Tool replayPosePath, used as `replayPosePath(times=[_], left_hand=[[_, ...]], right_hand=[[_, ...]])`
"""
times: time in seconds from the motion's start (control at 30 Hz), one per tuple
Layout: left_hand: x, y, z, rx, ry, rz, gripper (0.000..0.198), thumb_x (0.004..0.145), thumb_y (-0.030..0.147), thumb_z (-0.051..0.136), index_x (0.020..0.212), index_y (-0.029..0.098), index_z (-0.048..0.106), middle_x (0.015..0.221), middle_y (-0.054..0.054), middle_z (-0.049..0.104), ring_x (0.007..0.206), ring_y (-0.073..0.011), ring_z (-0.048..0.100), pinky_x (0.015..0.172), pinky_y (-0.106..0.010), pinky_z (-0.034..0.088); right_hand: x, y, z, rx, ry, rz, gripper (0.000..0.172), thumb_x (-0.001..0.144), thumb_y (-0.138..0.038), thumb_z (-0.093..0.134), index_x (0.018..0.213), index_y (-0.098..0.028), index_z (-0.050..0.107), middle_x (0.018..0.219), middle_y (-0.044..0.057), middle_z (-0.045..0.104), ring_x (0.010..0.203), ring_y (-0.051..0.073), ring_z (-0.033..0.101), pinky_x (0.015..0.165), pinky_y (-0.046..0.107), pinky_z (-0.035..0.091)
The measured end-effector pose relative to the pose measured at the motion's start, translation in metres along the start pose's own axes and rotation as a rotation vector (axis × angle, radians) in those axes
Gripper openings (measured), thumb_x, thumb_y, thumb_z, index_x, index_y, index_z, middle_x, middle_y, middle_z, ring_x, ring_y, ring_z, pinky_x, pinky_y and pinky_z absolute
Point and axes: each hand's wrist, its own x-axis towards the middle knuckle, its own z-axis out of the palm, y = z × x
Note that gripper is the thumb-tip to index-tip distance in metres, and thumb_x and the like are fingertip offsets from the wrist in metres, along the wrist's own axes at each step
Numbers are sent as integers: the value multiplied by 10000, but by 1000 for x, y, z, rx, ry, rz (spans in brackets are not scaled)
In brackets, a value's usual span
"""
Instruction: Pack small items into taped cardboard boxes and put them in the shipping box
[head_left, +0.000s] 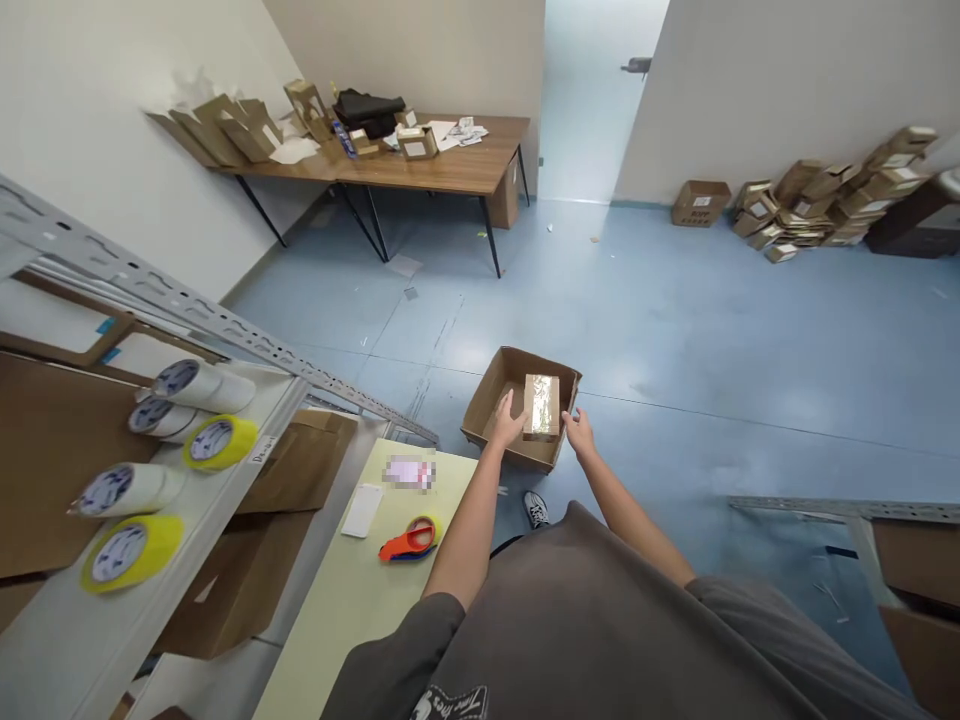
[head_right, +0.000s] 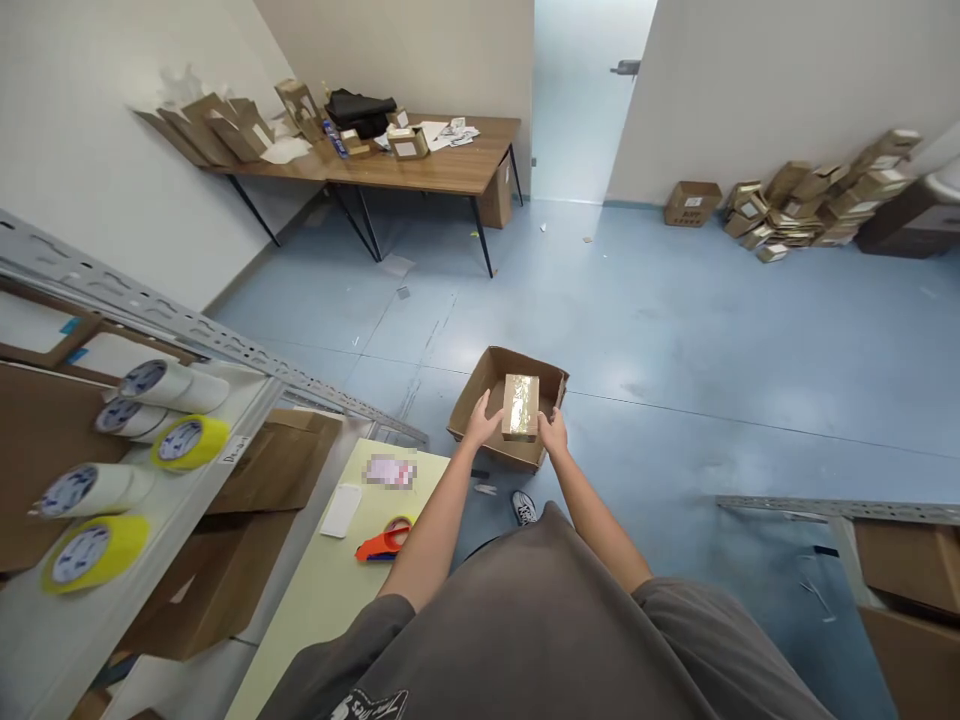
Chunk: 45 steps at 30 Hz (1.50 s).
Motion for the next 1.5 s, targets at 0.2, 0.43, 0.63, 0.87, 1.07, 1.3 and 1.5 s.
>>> replayPosePath(times=[0.2,0.43,0.63,0.87,1.07,1.3,1.5], left_hand=[[6,-4,-8,-86,51,62,784,903,437,759,1612,273,468,1689,-132,424,1566,-306,397,1261,-485,360],[-24,-7,-37,-161,154,138,595,924,351,719,1499,248,608,1619,-127,523,1495,-298,491,1172,-472,482],[-93,-35,-95,-203,342,170,544,922,372,723,1441,219,662,1552,-148,584,1447,-302,542,1166,-482,492],[-222,-94,-190,-269,646,100,552,953,363,678,1486,234,619,1590,-137,556,1496,-290,494,1248,-492,386],[-345,-154,-255,-339,883,19,641,985,463,657,1582,284,510,1678,-104,454,1556,-297,416,1259,-474,367],[-419,-204,-263,-393,1014,-52,700,990,508,645,1628,314,431,1708,-98,406,1572,-298,387,1270,-478,344],[-410,-214,-226,-427,1070,-149,711,992,510,653,1633,319,415,1676,-125,450,1560,-303,404,1256,-484,358]], right_hand=[[16,-8,-14,33,78,58,730,880,-530,564,1514,-170,531,1408,180,674,1267,317,666,1094,440,516],[-8,-58,24,57,-58,-274,636,947,-501,544,1499,-186,547,1452,184,650,1321,298,642,1125,459,508],[-69,-93,81,-6,-235,-521,590,973,-511,521,1480,-213,571,1482,166,636,1337,311,629,1107,501,526],[-179,-130,173,-185,-472,-857,539,999,-514,477,1415,-209,634,1459,162,650,1350,333,598,1132,534,494],[-283,-145,249,-221,-676,-1063,559,1009,-497,492,1461,-191,610,1500,180,615,1371,339,582,1152,536,478],[-353,-132,288,-279,-816,-1182,554,1039,-493,482,1509,-215,576,1537,164,587,1425,321,541,1183,528,465],[-325,-102,284,-431,-876,-1128,545,1045,-456,481,1519,-206,576,1534,156,590,1443,320,512,1221,524,420]])
